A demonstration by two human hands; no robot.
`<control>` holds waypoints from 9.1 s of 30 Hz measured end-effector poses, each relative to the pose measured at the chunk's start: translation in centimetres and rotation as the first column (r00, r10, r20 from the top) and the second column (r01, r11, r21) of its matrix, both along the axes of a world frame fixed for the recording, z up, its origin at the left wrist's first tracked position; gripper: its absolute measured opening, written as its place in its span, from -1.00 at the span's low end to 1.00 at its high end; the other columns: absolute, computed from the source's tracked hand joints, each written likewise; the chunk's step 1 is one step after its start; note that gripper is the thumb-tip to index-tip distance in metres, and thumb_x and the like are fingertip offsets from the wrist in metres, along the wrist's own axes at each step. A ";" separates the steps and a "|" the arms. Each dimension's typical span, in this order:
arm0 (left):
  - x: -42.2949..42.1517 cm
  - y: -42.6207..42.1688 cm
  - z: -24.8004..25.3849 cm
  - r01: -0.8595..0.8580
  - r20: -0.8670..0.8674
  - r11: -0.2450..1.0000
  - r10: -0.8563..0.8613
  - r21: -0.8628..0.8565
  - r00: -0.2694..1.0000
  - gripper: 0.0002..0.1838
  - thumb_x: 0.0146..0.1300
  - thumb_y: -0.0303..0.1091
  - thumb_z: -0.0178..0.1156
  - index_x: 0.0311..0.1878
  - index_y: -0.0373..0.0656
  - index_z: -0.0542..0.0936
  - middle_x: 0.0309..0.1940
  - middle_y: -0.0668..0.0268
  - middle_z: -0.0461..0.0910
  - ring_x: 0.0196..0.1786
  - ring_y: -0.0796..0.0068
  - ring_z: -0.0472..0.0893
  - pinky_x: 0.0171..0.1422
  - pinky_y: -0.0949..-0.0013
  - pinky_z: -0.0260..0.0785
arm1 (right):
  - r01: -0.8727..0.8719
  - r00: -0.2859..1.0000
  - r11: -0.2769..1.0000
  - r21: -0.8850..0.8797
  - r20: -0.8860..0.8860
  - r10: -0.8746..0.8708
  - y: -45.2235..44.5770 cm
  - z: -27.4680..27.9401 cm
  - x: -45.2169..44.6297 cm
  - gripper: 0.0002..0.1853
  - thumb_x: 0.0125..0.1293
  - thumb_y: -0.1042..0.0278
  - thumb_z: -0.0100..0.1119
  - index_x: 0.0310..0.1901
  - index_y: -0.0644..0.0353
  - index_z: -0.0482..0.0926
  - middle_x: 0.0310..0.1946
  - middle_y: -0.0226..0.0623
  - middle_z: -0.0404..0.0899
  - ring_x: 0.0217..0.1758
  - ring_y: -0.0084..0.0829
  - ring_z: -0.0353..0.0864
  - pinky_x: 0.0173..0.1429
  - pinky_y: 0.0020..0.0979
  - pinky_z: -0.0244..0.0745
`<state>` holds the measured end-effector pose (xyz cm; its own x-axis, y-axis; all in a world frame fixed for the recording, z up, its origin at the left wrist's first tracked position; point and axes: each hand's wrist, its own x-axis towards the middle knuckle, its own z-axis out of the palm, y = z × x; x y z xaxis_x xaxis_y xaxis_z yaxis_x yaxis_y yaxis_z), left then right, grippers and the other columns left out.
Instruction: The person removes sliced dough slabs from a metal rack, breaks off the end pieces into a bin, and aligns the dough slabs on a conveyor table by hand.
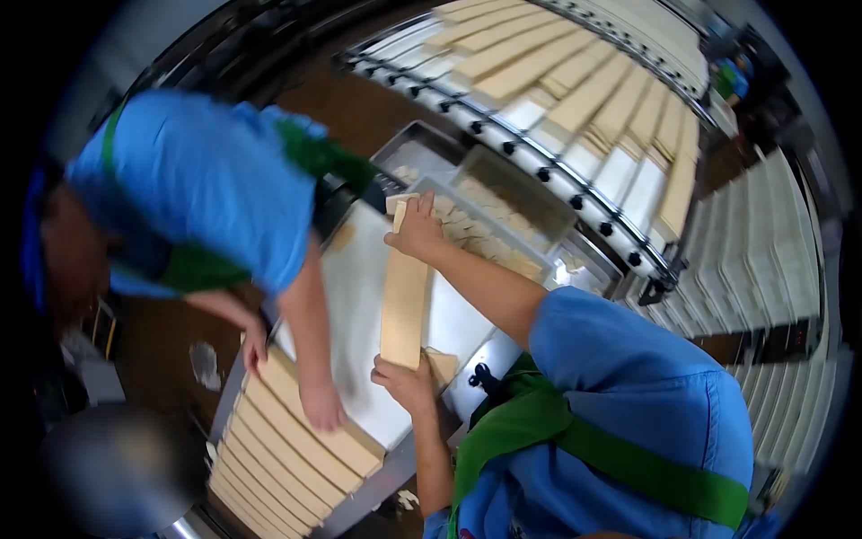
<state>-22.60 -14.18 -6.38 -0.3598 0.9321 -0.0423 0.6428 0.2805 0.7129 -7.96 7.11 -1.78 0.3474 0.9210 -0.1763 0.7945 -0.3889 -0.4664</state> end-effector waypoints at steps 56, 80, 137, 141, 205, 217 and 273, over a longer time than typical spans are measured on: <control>43.9 6.5 3.7 0.959 -0.254 0.010 -0.963 0.283 0.085 -0.58 0.06 -0.60 0.13 0.01 0.01 0.47 0.16 0.08 0.36 -0.27 0.17 0.61 -0.31 0.24 0.54 | 0.312 0.864 0.933 0.177 0.356 -0.357 -12.0 -0.7 66.8 -0.53 0.29 -0.02 -0.08 0.01 0.18 0.51 0.02 -0.11 0.52 0.15 -0.23 0.45 0.25 -0.04 0.10; 38.0 6.8 5.8 0.783 -0.255 0.481 -0.761 0.395 0.596 -0.71 0.05 -0.42 0.18 -0.12 -0.15 0.44 0.09 0.15 0.46 -0.31 0.18 0.65 -0.33 0.27 0.53 | 0.237 0.449 0.839 0.490 0.711 -0.542 -6.9 -4.5 66.5 -0.28 0.33 -0.31 -0.20 0.27 0.15 0.36 0.27 -0.16 0.38 0.31 0.12 0.29 0.43 -0.01 0.05; -5.2 -4.7 -1.7 0.082 0.060 0.940 -0.066 -0.332 0.996 0.10 -0.07 -0.09 0.46 0.39 -0.24 -0.07 0.10 -0.28 0.19 0.02 -0.32 0.42 0.13 -0.03 0.36 | -0.298 0.955 0.952 -0.073 -0.036 0.296 0.0 -2.1 -10.0 -0.13 -0.03 -0.08 0.32 0.28 0.15 0.19 0.44 0.02 -0.22 0.35 0.22 0.11 0.25 0.11 0.27; -0.2 -1.6 1.5 -0.007 0.015 0.948 0.013 -0.319 1.000 0.01 -0.06 -0.24 0.41 0.37 -0.24 -0.02 0.11 -0.26 0.15 0.02 -0.29 0.42 0.12 -0.04 0.35 | -0.090 0.972 0.996 0.012 -0.218 0.090 -0.7 -1.9 -2.0 -0.07 -0.06 0.08 0.36 0.29 0.27 0.10 0.44 0.15 -0.27 0.22 0.30 0.31 0.22 -0.01 0.38; 10.7 -1.2 1.7 -0.296 0.247 0.892 0.218 0.341 0.944 -0.63 0.24 -0.52 0.14 0.13 -0.19 0.44 0.08 0.13 0.40 -0.01 0.33 0.49 0.01 0.37 0.42 | -0.612 0.742 0.553 0.566 0.169 0.649 -8.9 1.9 28.1 -0.79 0.16 0.51 0.19 -0.13 0.24 0.56 -0.15 -0.14 0.56 0.01 -0.12 0.49 0.18 -0.19 0.25; -13.3 -12.3 -3.8 -0.787 -0.193 0.589 0.764 -0.182 0.616 -0.09 -0.14 -0.21 0.49 0.19 -0.43 0.20 0.13 -0.21 0.23 0.18 -0.23 0.27 0.30 -0.04 0.18 | -0.808 0.287 0.295 0.510 -0.097 0.953 -10.5 -1.9 -0.3 -0.80 0.17 0.48 0.12 -0.15 0.24 0.56 -0.16 -0.09 0.54 -0.03 -0.07 0.47 0.11 -0.18 0.33; 24.6 23.8 11.4 0.517 -0.039 0.739 -0.557 0.433 0.829 -0.23 0.01 -0.52 0.36 0.33 -0.16 0.26 0.28 0.00 0.12 0.29 0.03 0.27 0.26 0.20 0.27 | 0.243 0.965 0.970 0.016 -0.109 -0.240 12.9 5.6 40.8 -0.18 0.15 -0.27 -0.07 0.25 0.29 0.31 0.15 0.07 0.41 0.26 0.05 0.33 0.29 0.00 0.15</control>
<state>1.98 9.65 5.02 0.1920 0.9050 0.3796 0.5264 -0.4214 0.7384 32.85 19.97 3.78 0.5412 0.8172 -0.1985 0.6244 -0.5485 -0.5561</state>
